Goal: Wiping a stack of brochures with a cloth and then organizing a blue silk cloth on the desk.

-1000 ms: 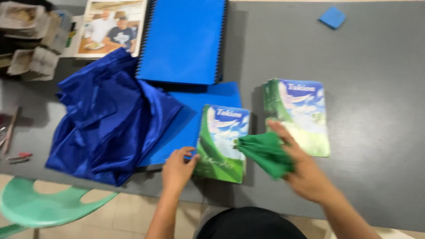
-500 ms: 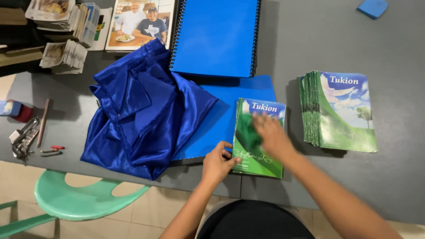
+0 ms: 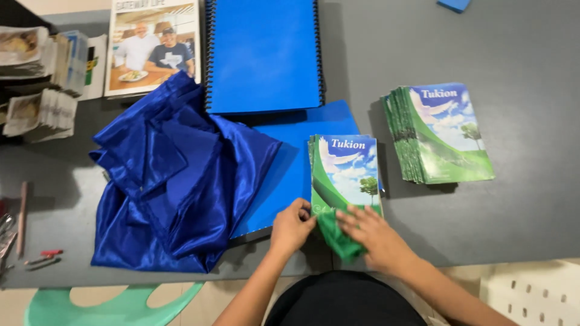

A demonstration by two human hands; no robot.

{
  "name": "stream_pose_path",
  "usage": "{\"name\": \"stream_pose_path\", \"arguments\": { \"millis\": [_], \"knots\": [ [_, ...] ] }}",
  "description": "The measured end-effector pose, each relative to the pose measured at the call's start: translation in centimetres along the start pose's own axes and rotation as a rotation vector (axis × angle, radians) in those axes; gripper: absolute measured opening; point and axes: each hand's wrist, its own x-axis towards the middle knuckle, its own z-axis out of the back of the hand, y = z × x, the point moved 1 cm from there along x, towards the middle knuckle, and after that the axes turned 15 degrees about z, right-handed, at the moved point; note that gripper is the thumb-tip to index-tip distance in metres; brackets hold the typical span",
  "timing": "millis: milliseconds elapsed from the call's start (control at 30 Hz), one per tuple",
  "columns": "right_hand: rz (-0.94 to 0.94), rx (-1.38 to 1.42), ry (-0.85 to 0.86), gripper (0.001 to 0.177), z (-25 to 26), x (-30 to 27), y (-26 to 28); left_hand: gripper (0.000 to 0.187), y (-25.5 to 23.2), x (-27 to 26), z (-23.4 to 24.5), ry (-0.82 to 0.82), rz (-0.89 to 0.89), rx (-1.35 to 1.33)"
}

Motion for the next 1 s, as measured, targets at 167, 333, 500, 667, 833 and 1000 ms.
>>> {"name": "stream_pose_path", "arguments": {
  "millis": [167, 333, 500, 667, 833, 1000],
  "knots": [
    [-0.177, 0.382, -0.087, 0.068, 0.4, -3.5, -2.3, 0.033, -4.0, -2.0, 2.5, -0.051, 0.024, 0.149],
    [-0.68, 0.706, -0.607, 0.042, 7.3, -3.8, -2.8, 0.019, -8.0, -6.0, 5.7, -0.329, -0.384, -0.153],
    [-0.447, 0.591, -1.131, 0.027, 12.9, -2.6, 1.0, 0.015, -9.9, -8.8, 6.3, -0.619, -0.965, 0.182],
    [-0.257, 0.376, -0.544, 0.063, 3.8, 0.1, -0.1, 0.022, -2.8, -6.3, 0.1, -0.425, -1.031, 0.37],
    [0.084, -0.013, -0.274, 0.058, -2.7, 4.0, -2.6, 0.026, 2.2, -4.4, -3.4, -0.354, -0.899, 0.473],
    [-0.099, -0.171, -0.301, 0.072, -4.3, 6.7, -13.4, 0.042, 0.4, -5.8, -2.2, -0.394, -0.954, 0.412]
  ]
}}
